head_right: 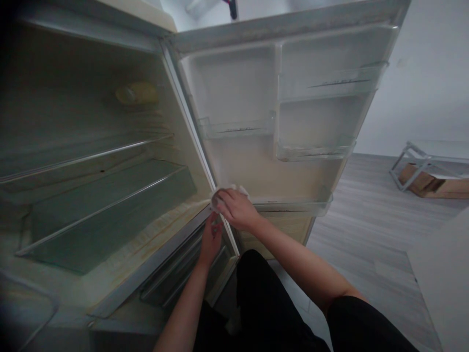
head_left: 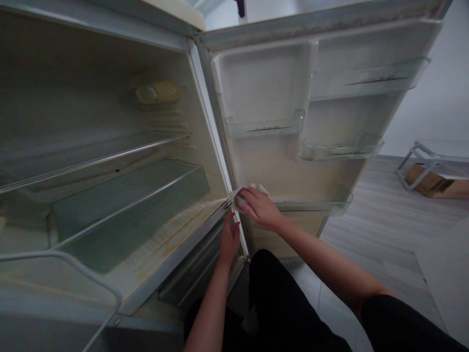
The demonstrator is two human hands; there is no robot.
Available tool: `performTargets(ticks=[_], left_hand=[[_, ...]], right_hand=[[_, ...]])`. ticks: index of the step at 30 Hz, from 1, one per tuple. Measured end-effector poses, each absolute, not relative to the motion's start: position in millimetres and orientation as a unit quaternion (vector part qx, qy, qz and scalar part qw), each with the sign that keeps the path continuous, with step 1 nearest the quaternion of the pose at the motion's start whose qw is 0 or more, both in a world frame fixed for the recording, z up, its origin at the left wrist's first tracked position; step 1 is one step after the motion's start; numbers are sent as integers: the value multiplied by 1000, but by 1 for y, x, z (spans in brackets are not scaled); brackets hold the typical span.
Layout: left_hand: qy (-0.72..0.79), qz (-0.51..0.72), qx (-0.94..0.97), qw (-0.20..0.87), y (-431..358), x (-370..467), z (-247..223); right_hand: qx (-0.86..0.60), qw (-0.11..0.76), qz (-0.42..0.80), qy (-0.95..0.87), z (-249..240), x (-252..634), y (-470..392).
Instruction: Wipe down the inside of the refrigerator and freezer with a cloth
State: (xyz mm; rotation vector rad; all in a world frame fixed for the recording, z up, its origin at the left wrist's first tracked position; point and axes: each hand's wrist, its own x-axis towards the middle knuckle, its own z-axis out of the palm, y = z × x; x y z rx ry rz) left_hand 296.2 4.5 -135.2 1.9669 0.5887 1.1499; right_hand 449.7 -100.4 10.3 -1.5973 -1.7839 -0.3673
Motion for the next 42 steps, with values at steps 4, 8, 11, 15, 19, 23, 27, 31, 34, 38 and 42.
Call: performTargets(ticks=[4, 8, 11, 15, 19, 23, 27, 31, 34, 38, 42], left_hand=[[237, 443, 771, 393, 6, 297, -133], [234, 443, 777, 381, 5, 291, -133], [238, 450, 772, 381, 7, 288, -132], [253, 451, 764, 386, 5, 291, -128], [239, 455, 770, 378, -2, 295, -121], [241, 494, 762, 342, -6, 301, -107], [233, 552, 752, 275, -3, 318, -88], [223, 584, 756, 196, 0, 342, -72], [153, 527, 828, 118, -2, 359, -62], [111, 424, 897, 50, -8, 378, -49], [134, 401, 905, 49, -12, 390, -40]], right_hand=[[-716, 258, -95, -642, 1, 451, -88], [-654, 312, -151, -672, -3, 453, -90], [-584, 283, -226, -727, -14, 447, -99], [-611, 200, -273, -716, -39, 449, -98], [-620, 209, -313, -688, -56, 457, -91], [-599, 215, -320, -702, -56, 456, -78], [-567, 195, -308, -739, -49, 448, -59], [-579, 195, -339, -716, -47, 460, -58], [-583, 197, -357, -702, -52, 496, -83], [-640, 203, -354, -651, -62, 564, -135], [-742, 231, -335, -533, -71, 625, -173]])
